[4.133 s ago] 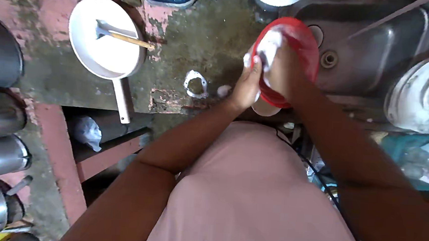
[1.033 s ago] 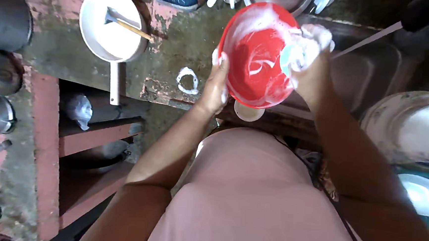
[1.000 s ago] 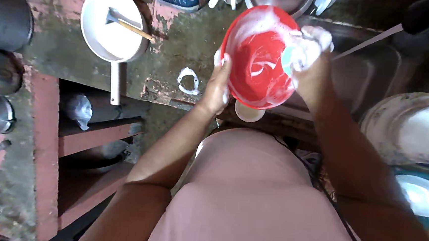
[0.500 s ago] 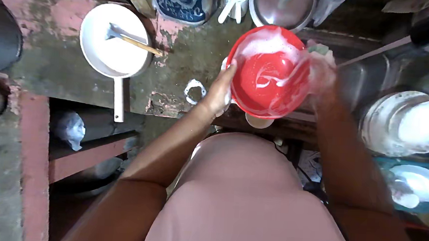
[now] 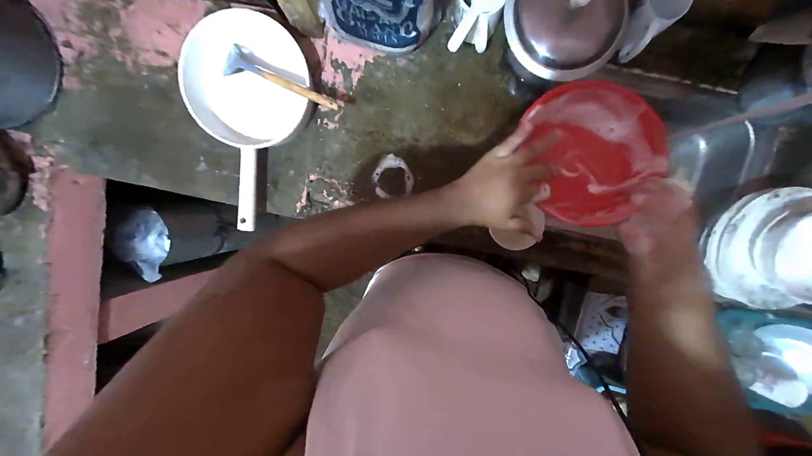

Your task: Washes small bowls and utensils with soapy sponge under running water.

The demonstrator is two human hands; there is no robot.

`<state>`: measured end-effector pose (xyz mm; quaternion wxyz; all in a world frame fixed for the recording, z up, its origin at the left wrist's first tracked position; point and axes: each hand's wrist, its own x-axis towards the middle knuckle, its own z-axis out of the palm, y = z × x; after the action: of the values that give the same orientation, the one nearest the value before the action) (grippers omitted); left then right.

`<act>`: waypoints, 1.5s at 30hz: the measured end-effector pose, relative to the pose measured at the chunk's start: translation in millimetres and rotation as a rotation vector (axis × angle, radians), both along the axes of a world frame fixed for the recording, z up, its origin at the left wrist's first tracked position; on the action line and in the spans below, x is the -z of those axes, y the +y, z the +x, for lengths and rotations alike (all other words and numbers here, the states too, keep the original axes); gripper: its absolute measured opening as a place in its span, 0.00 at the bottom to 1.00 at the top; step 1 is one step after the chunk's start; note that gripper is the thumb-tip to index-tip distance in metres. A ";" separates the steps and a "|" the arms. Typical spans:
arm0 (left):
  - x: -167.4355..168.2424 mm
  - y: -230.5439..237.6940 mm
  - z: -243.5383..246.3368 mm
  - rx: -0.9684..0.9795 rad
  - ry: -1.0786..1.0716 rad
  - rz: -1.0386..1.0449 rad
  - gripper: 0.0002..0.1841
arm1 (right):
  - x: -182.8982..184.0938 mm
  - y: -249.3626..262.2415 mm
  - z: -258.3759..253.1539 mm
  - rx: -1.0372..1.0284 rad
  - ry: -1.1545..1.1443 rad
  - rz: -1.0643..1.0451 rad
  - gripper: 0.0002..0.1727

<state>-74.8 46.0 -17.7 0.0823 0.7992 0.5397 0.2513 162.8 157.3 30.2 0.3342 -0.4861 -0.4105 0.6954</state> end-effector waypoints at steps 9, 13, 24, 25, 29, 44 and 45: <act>-37.8 25.4 65.7 -0.242 -0.435 0.100 0.19 | -21.6 0.6 -41.1 -0.045 -0.364 0.711 0.40; -45.1 36.1 95.4 -0.395 -0.656 0.097 0.17 | -18.1 58.1 -42.8 -0.061 -0.040 0.648 0.21; -53.3 63.7 120.5 -0.647 -0.858 0.012 0.18 | -19.6 50.7 -27.7 -0.361 -0.209 0.989 0.23; -53.7 64.4 120.1 -0.685 -0.871 0.027 0.18 | -21.3 39.0 -28.6 -0.377 -0.297 1.094 0.21; -55.4 55.7 119.4 -0.621 -0.903 0.038 0.17 | -9.7 75.3 -33.9 -0.415 -0.256 0.915 0.20; -73.2 33.6 50.7 -0.615 -1.528 0.130 0.17 | -16.3 3.9 -72.0 -0.133 -0.399 1.013 0.25; -75.8 31.8 44.3 -0.617 -1.549 0.143 0.18 | -18.6 -6.0 -75.2 -0.153 -0.437 1.082 0.25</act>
<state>-30.4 77.7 58.0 0.3067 0.2199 0.5079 0.7744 87.6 151.2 48.8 0.3912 -0.3473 -0.8003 0.2929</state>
